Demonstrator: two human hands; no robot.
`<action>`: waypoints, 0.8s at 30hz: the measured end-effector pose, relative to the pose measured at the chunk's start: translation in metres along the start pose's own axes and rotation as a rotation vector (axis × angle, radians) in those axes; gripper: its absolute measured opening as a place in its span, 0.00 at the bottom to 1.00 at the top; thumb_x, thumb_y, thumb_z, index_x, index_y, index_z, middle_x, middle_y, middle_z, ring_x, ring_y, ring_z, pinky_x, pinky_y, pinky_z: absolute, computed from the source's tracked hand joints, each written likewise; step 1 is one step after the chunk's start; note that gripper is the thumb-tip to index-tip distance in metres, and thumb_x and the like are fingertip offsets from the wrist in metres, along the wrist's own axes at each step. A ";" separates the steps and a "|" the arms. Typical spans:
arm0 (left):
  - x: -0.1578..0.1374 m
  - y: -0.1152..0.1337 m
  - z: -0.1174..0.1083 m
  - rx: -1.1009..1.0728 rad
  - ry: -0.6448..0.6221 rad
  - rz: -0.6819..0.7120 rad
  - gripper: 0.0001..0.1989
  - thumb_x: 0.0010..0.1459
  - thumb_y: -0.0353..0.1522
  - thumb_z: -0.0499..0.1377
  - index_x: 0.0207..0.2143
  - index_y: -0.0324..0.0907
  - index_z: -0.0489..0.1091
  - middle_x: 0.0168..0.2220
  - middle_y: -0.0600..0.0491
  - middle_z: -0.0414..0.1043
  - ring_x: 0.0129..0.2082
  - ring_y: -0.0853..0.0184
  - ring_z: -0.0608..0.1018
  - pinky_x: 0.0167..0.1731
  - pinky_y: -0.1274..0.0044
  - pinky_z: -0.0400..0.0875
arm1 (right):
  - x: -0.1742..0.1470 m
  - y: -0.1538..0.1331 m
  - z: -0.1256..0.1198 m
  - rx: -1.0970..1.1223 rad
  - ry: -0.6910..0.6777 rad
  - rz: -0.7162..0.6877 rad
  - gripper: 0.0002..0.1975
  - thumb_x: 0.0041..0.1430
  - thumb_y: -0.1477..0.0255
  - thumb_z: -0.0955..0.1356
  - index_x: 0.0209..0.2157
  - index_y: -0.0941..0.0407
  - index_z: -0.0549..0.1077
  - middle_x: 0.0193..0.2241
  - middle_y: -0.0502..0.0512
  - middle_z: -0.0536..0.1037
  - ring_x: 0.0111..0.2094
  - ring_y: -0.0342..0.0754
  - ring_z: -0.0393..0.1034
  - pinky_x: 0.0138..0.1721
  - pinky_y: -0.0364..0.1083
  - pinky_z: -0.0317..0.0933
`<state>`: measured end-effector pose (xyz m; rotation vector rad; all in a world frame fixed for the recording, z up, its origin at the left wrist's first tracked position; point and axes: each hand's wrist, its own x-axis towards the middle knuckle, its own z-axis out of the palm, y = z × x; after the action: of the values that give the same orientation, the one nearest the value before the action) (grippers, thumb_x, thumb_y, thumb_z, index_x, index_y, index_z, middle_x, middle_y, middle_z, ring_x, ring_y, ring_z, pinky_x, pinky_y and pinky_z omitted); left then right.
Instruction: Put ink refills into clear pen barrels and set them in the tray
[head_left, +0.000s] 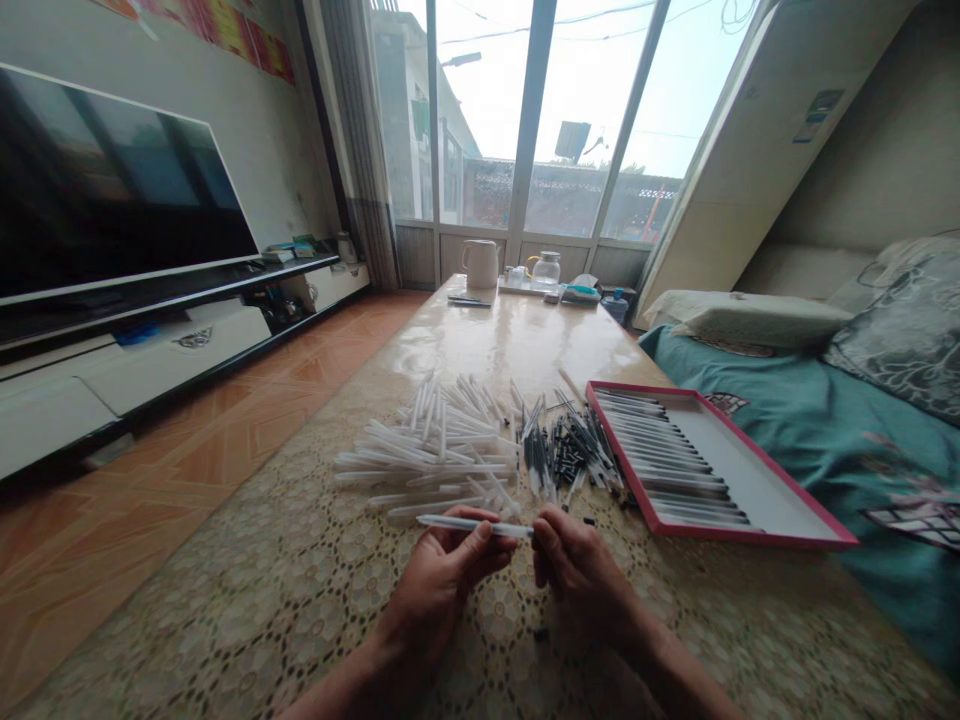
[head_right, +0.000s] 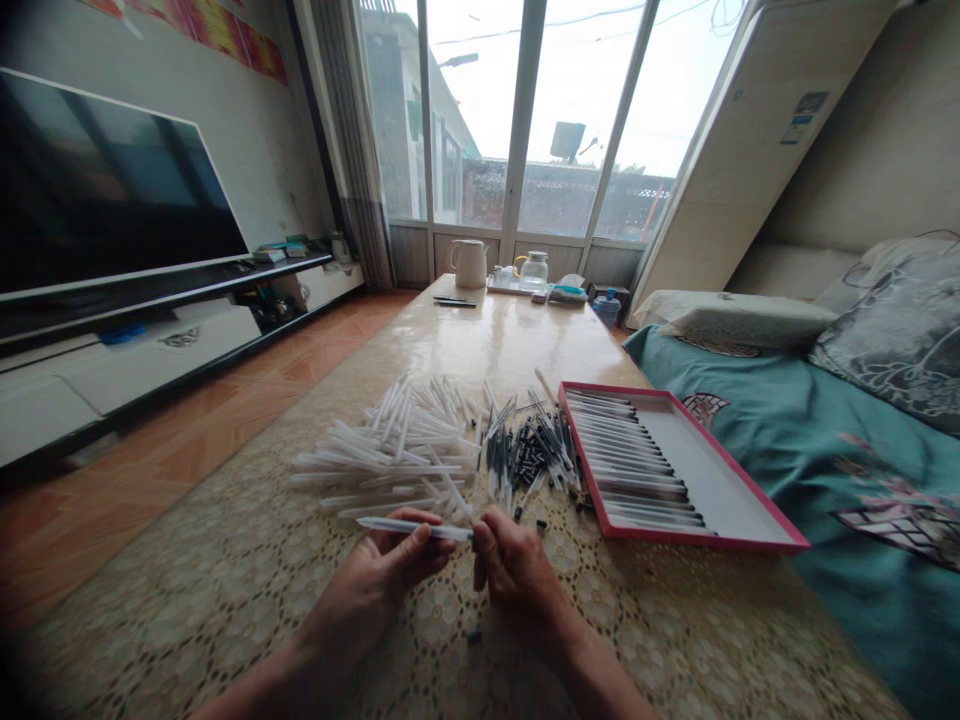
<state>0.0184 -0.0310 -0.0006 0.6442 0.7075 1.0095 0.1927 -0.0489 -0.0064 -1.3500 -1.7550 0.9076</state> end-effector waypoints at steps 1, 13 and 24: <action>0.000 0.000 0.000 0.005 -0.008 0.001 0.07 0.50 0.31 0.65 0.31 0.38 0.72 0.28 0.51 0.78 0.31 0.68 0.79 0.37 0.76 0.72 | 0.000 0.001 0.000 -0.006 0.009 -0.001 0.19 0.66 0.60 0.54 0.25 0.55 0.60 0.15 0.47 0.67 0.16 0.39 0.59 0.21 0.39 0.52; 0.001 0.001 0.000 0.011 0.007 0.002 0.10 0.47 0.32 0.66 0.31 0.37 0.72 0.28 0.49 0.78 0.31 0.67 0.79 0.37 0.75 0.72 | 0.001 -0.002 -0.001 0.003 0.003 -0.022 0.20 0.65 0.59 0.54 0.23 0.55 0.60 0.15 0.47 0.67 0.17 0.40 0.61 0.23 0.39 0.54; 0.000 0.001 0.001 -0.001 0.009 0.001 0.08 0.48 0.31 0.66 0.31 0.38 0.72 0.28 0.50 0.78 0.31 0.67 0.79 0.36 0.77 0.72 | -0.001 -0.002 0.000 0.005 -0.001 -0.007 0.21 0.65 0.58 0.54 0.23 0.55 0.60 0.15 0.47 0.67 0.17 0.40 0.61 0.22 0.39 0.53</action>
<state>0.0186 -0.0311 0.0009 0.6396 0.7149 1.0143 0.1921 -0.0504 -0.0043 -1.3400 -1.7559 0.9088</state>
